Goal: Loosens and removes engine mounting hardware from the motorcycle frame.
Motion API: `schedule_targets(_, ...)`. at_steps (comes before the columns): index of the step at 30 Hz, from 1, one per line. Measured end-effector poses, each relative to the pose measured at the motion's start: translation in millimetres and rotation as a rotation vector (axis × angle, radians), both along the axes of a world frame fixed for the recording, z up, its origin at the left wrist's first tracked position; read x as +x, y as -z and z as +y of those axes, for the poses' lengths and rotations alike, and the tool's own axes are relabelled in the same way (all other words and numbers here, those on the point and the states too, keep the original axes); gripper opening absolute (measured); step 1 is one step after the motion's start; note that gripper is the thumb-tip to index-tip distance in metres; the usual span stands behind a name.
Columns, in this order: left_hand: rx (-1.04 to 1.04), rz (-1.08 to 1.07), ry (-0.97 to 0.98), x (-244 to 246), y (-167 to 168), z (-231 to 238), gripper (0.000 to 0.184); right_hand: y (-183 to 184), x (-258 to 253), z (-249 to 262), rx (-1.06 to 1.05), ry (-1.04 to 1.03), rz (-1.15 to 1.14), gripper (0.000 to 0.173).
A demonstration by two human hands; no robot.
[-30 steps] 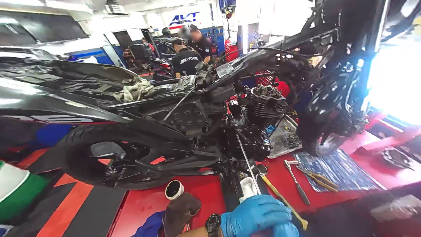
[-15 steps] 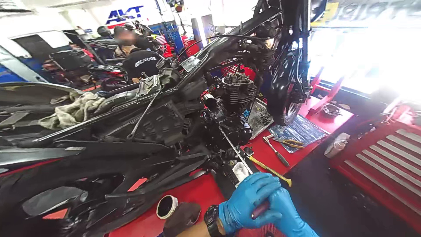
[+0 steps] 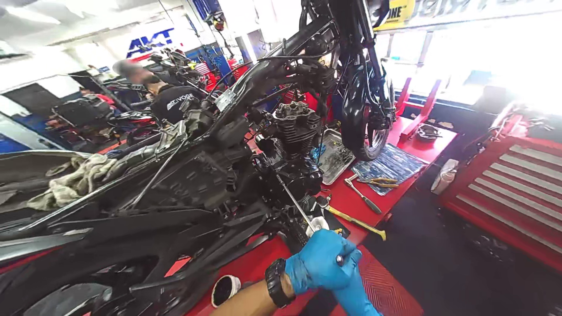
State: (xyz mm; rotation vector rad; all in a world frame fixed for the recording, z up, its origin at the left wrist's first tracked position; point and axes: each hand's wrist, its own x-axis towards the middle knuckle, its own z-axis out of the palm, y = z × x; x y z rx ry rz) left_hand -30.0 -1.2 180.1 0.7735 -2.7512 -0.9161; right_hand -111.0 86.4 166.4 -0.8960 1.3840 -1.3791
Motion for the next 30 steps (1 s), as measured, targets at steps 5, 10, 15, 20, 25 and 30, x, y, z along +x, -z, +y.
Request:
schedule_targets(5, 0.042, 0.103, -0.035, -2.7, -2.0, 2.1, 0.032, 101.9, -19.5, -6.4, -0.207, -0.047, 0.270, 0.043)
schedule_targets(10, -0.173, 0.075, 0.087, -33.5, -12.8, 39.1, 0.036, -5.1, -65.2, 25.4, -0.156, -0.217, 0.269, 0.018)
schedule_targets(15, -0.133, 0.148, 0.054, -61.2, 13.4, 9.1, 0.036, 10.7, -88.2, -1.8, -0.261, -0.116, 0.242, 0.026)
schedule_targets(20, -0.097, 0.189, -0.015, -58.4, 21.9, -14.1, 0.036, 24.8, -91.1, -29.6, -0.147, -0.150, 0.171, 0.024)
schedule_targets(25, -0.111, 0.249, -0.005, -57.2, 34.6, -17.3, 0.037, 22.1, -92.7, -36.4, -0.215, -0.207, 0.165, 0.022)
schedule_targets(30, -0.281, 0.275, -0.136, -34.3, -35.8, 5.8, 0.035, 66.5, -110.7, -55.8, -0.580, -0.265, 0.997, 0.024)
